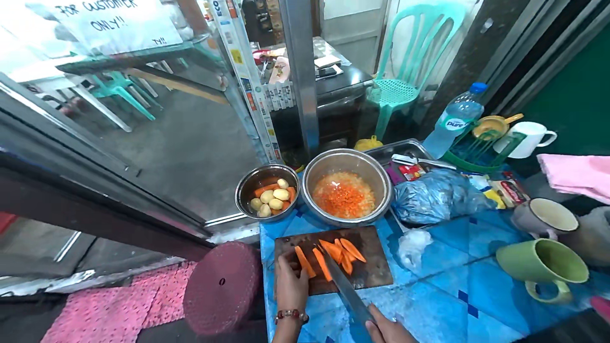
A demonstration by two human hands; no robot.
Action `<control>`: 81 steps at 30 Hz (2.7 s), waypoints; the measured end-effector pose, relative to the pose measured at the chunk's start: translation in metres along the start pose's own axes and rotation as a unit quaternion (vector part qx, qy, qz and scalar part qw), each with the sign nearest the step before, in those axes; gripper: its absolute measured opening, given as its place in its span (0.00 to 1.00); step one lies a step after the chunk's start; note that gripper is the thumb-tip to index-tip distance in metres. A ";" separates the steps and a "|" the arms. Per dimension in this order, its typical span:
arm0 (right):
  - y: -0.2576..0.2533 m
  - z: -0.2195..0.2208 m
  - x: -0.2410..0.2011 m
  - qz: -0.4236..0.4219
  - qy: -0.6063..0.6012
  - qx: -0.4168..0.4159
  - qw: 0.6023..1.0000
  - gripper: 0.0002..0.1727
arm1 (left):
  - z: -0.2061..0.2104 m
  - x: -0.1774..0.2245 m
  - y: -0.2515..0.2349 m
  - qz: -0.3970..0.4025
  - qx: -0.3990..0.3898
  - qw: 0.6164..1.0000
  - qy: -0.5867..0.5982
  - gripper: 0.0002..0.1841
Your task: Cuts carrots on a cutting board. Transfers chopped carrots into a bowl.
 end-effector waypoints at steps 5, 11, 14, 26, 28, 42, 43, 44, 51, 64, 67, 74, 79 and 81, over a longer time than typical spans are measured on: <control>-0.006 0.001 -0.031 0.003 0.095 0.005 0.995 0.26 | 0.005 0.002 0.007 0.056 0.003 0.997 -0.047 0.15; -0.010 0.008 -0.060 0.011 0.181 0.019 0.983 0.25 | 0.012 0.004 0.013 0.114 0.047 0.991 -0.059 0.07; -0.010 0.010 -0.068 0.013 0.219 0.036 0.975 0.24 | 0.014 0.003 0.013 0.124 0.050 0.988 -0.077 0.06; -0.033 0.020 -0.082 0.042 0.209 0.024 0.977 0.22 | 0.015 0.002 0.015 0.161 0.103 0.980 -0.065 0.03; -0.044 0.023 -0.087 0.041 0.210 0.035 0.976 0.21 | 0.016 0.001 0.015 0.154 0.104 0.980 -0.066 0.03; -0.067 0.012 -0.077 0.024 0.185 0.006 0.982 0.25 | 0.017 -0.003 0.016 0.122 0.065 0.990 -0.029 0.04; -0.062 0.011 -0.078 0.024 0.193 0.011 0.981 0.25 | 0.016 -0.003 0.017 0.121 0.062 0.990 -0.027 0.05; -0.056 0.012 -0.078 0.022 0.196 0.021 0.980 0.25 | 0.015 -0.003 0.019 0.125 0.062 0.990 -0.022 0.05; -0.036 0.023 -0.072 0.017 0.186 0.044 0.981 0.23 | 0.018 -0.004 0.023 0.132 0.078 0.988 -0.031 0.04; -0.047 0.046 -0.075 0.030 0.224 0.060 0.972 0.22 | 0.018 -0.006 0.025 0.109 0.061 0.991 -0.055 0.05; -0.042 0.032 -0.090 0.050 0.215 0.034 0.975 0.22 | 0.020 -0.007 0.024 0.114 0.063 0.991 -0.039 0.05; -0.041 0.008 -0.105 0.049 0.184 -0.016 0.982 0.22 | 0.020 -0.008 0.024 0.136 0.071 0.988 -0.021 0.05; -0.042 0.035 -0.076 0.030 0.190 0.039 0.981 0.22 | 0.020 -0.008 0.026 0.176 0.117 0.977 -0.033 0.04; -0.046 0.031 -0.075 0.032 0.168 0.010 0.985 0.23 | 0.016 -0.011 0.027 0.176 0.107 0.978 -0.029 0.05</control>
Point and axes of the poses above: each hand's wrist, its own y-axis away from the middle knuckle, its own z-axis out of the palm, x = y × z, the point moved 4 cm from there along -y, towards the middle knuckle, and after that the axes turned 4 degrees about -y, right-handed, at the moved point
